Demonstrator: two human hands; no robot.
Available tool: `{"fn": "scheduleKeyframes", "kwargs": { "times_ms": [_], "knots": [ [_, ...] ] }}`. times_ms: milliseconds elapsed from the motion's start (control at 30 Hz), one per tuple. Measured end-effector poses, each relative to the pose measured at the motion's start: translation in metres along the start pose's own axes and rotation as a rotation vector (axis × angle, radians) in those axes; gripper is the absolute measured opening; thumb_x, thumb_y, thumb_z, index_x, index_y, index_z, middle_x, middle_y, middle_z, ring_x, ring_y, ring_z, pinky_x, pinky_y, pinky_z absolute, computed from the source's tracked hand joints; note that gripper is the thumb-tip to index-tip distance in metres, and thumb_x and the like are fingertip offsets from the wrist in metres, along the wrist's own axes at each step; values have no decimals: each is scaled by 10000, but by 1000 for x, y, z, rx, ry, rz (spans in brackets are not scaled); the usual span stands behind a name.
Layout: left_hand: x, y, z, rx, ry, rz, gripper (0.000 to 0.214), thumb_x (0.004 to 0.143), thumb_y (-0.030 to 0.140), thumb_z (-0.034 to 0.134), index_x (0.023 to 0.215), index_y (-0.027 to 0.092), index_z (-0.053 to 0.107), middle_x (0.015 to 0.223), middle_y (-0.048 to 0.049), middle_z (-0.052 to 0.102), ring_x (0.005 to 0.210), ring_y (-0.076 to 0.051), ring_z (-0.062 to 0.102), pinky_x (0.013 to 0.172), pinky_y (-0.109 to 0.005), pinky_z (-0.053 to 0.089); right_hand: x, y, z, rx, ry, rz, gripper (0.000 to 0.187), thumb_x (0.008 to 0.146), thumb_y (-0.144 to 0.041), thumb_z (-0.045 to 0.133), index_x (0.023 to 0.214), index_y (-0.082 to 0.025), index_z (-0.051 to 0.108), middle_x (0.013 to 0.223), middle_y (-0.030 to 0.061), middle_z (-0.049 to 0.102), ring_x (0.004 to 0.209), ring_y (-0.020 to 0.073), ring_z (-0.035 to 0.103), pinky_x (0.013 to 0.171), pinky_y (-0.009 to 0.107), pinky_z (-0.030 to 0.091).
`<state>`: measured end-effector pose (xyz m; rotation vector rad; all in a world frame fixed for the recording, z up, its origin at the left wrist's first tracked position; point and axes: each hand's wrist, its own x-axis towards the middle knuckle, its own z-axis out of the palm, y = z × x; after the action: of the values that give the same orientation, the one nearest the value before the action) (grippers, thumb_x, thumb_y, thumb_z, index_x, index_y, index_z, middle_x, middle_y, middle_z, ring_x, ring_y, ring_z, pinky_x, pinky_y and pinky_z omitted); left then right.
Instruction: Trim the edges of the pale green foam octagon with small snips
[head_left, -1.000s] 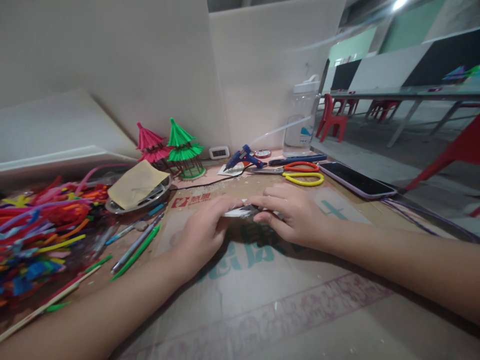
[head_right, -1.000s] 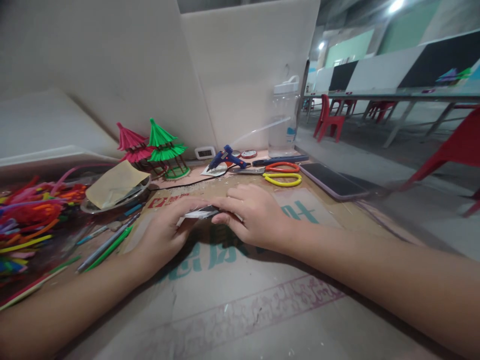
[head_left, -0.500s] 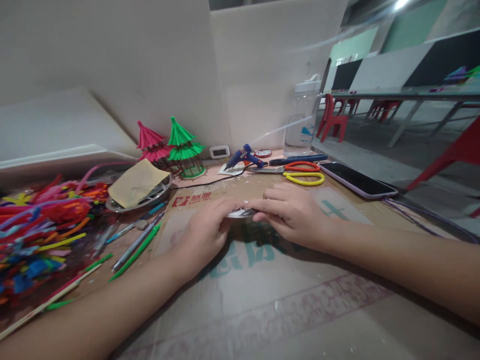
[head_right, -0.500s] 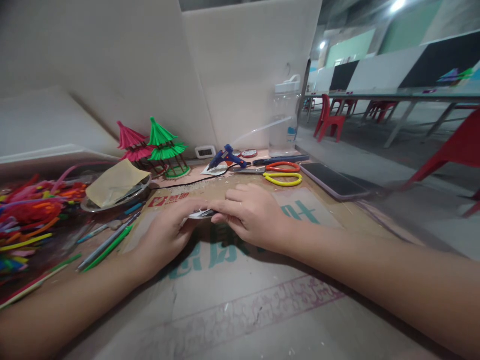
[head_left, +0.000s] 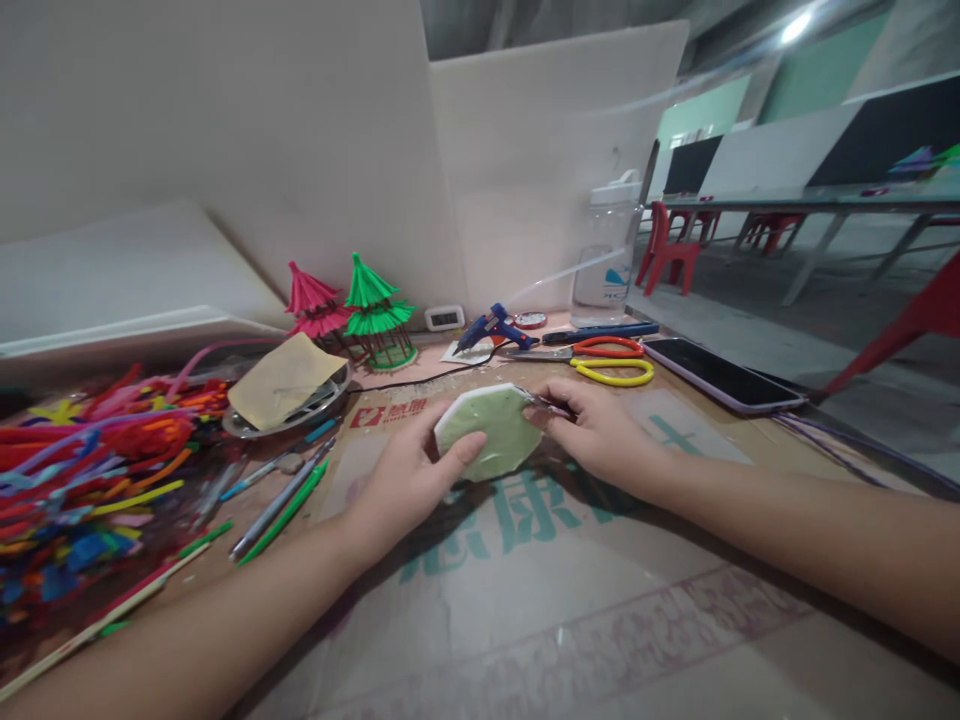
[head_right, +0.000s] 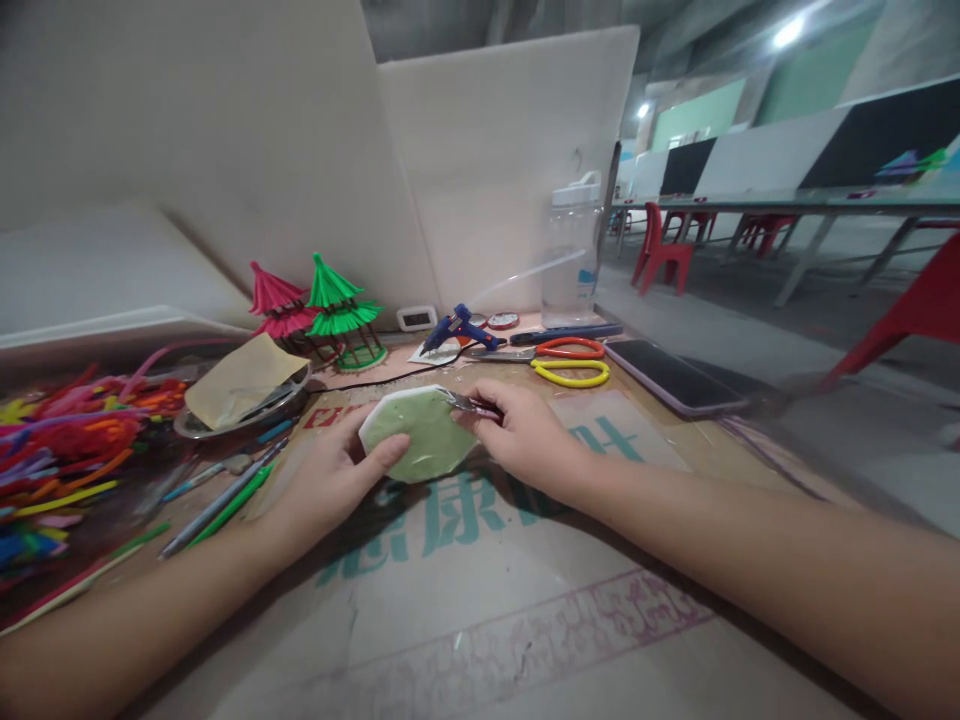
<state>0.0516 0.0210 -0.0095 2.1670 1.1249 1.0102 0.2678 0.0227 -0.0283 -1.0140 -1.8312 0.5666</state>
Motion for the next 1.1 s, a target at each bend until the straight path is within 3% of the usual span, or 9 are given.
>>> {"fn": "scheduleKeyframes", "kwargs": {
  "times_ms": [100, 200, 433, 733, 1100],
  "knots": [
    [2, -1, 0, -19, -68, -37, 299, 862, 389, 588, 1070, 183, 651, 970, -32, 726, 838, -198, 654, 727, -278, 524, -1, -1, 0, 4, -15, 13, 118, 874, -262, 530, 806, -186, 589, 703, 1, 609, 624, 139, 549, 560, 246, 423],
    [1, -4, 2, -9, -57, -36, 284, 878, 381, 569, 1063, 179, 642, 983, -41, 716, 866, -204, 645, 768, -298, 517, -2, -3, -2, -53, -4, -8, 113, 881, -271, 540, 865, -183, 608, 737, 13, 640, 649, 152, 578, 580, 256, 439],
    [-1, -11, 1, 32, 27, -5, 220, 899, 348, 533, 1021, 184, 617, 940, -24, 678, 849, -186, 613, 732, -270, 487, 1, 0, -15, -292, 94, -265, 287, 964, -326, 461, 1144, -169, 620, 1053, 97, 702, 938, 222, 640, 809, 351, 481],
    [-2, -6, -2, 143, -55, 40, 132, 874, 241, 502, 945, 188, 600, 859, -11, 648, 790, -181, 585, 720, -279, 460, 3, -7, -20, -577, 85, -562, 260, 989, -328, 473, 1035, -155, 661, 871, 77, 687, 776, 194, 575, 686, 311, 398],
    [-6, -9, -3, 207, -66, 111, 145, 870, 214, 499, 973, 193, 599, 909, -23, 679, 830, -194, 618, 750, -291, 467, 3, -10, -22, -609, 55, -583, 234, 977, -318, 505, 1041, -158, 664, 841, 64, 679, 732, 179, 548, 662, 303, 375]
  ]
}}
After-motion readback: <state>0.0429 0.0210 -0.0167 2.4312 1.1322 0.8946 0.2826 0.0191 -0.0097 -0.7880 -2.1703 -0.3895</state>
